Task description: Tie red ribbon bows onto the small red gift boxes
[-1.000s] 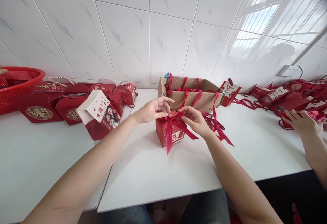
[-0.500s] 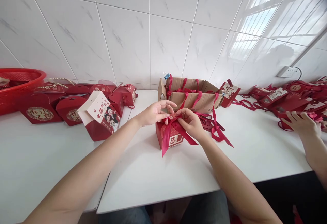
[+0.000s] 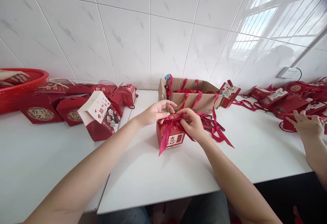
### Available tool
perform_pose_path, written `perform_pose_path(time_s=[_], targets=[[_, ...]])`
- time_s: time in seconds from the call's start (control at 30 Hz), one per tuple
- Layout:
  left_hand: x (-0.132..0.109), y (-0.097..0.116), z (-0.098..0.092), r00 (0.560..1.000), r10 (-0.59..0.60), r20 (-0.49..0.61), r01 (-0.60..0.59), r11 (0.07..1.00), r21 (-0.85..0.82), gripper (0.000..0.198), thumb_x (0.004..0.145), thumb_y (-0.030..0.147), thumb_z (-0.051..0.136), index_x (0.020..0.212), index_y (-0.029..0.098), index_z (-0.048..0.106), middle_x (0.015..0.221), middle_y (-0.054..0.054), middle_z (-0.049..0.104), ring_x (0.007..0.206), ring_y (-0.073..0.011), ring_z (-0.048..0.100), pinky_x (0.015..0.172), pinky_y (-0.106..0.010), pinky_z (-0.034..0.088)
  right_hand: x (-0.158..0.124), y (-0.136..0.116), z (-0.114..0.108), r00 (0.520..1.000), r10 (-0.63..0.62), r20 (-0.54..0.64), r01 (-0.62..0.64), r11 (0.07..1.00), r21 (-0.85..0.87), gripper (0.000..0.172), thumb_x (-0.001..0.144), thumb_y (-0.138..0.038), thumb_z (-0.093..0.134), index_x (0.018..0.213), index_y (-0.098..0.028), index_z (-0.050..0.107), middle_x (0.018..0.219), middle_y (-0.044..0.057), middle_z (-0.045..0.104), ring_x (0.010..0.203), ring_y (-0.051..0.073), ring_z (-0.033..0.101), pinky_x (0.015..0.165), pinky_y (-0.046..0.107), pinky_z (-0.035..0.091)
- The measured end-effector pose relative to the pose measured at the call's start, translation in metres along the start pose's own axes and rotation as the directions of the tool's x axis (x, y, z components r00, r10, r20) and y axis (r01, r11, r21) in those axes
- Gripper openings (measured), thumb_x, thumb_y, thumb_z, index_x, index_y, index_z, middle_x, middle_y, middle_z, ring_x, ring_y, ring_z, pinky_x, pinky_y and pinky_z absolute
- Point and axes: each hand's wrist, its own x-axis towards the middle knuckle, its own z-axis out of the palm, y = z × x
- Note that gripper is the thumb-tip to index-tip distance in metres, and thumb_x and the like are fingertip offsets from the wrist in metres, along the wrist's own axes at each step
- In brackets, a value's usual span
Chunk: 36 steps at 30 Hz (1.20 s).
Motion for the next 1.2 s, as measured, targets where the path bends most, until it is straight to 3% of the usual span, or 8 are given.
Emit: perform_pose_path(time_s=[0.2,0.33,0.47,0.6,0.77,1.0,1.2], targets=[[0.0,0.005,0.004,1.0,-0.008,-0.016,0.009,0.998,0.06,0.036,0.079,0.03,0.061,0.113,0.02,0.053,0.098,-0.003,0.055,0.064,-0.0067,0.049,0.05,-0.019,0.038,0.0,0.002,0.002,0.998,0.035,-0.059,-0.039,0.997,-0.064,0.02,0.072,-0.015,0.051,0.091,-0.02,0.057,0.08,0.002,0.063,0.054,0.011,0.052,0.05,0.024,0.042],[0.0,0.004,0.009,0.999,-0.006,-0.034,0.011,0.987,0.158,0.033,0.08,0.032,0.061,0.109,0.02,0.053,0.094,-0.002,0.055,0.073,-0.0102,0.056,0.056,-0.02,0.044,-0.001,-0.001,0.002,0.996,0.034,-0.082,-0.042,0.994,-0.101,0.019,0.072,-0.016,0.051,0.089,-0.019,0.057,0.08,0.002,0.063,0.056,0.011,0.054,0.052,0.024,0.043],[-0.001,0.004,0.014,0.999,0.015,-0.042,-0.004,0.964,0.265,0.031,0.082,0.032,0.059,0.11,0.02,0.052,0.096,-0.004,0.057,0.08,-0.0131,0.06,0.068,-0.026,0.049,-0.002,-0.003,0.002,0.994,-0.042,-0.101,0.024,0.985,-0.173,0.02,0.071,-0.014,0.051,0.089,-0.02,0.057,0.063,-0.003,0.052,0.052,0.01,0.048,0.049,0.022,0.04],[-0.004,0.004,0.016,0.999,0.01,-0.038,0.001,0.962,0.273,0.034,0.085,0.033,0.054,0.117,0.024,0.045,0.098,-0.004,0.059,0.077,-0.0132,0.061,0.069,-0.029,0.05,-0.003,-0.002,-0.001,0.99,-0.124,-0.073,0.102,0.962,-0.254,0.02,0.071,-0.012,0.049,0.087,-0.021,0.055,0.056,-0.006,0.043,0.048,0.009,0.042,0.047,0.021,0.036],[-0.004,0.003,0.016,0.999,0.015,-0.049,0.0,0.957,0.289,0.038,0.082,0.034,0.059,0.116,0.024,0.045,0.091,-0.002,0.061,0.074,-0.0129,0.061,0.069,-0.029,0.05,-0.004,0.001,-0.003,0.974,-0.224,-0.045,0.199,0.928,-0.316,0.019,0.072,-0.012,0.049,0.086,-0.022,0.055,0.056,-0.006,0.043,0.048,0.009,0.04,0.046,0.021,0.035],[-0.004,0.006,0.016,0.999,0.02,-0.034,-0.008,0.951,0.31,0.043,0.078,0.033,0.064,0.115,0.021,0.049,0.08,0.0,0.061,0.072,-0.0143,0.062,0.07,-0.032,0.051,-0.004,0.004,-0.006,0.965,-0.259,-0.047,0.227,0.907,-0.354,0.019,0.072,-0.012,0.049,0.087,-0.023,0.055,0.057,-0.005,0.043,0.048,0.009,0.041,0.047,0.021,0.036],[-0.002,0.003,0.014,1.0,-0.022,0.013,0.016,0.941,0.337,0.044,0.076,0.029,0.065,0.118,0.019,0.052,0.078,-0.002,0.063,0.08,-0.0177,0.063,0.077,-0.035,0.052,-0.002,0.005,-0.013,0.942,-0.334,-0.021,0.303,0.88,-0.365,0.02,0.07,-0.011,0.05,0.084,-0.022,0.055,0.057,-0.005,0.048,0.049,0.01,0.043,0.047,0.022,0.038]])
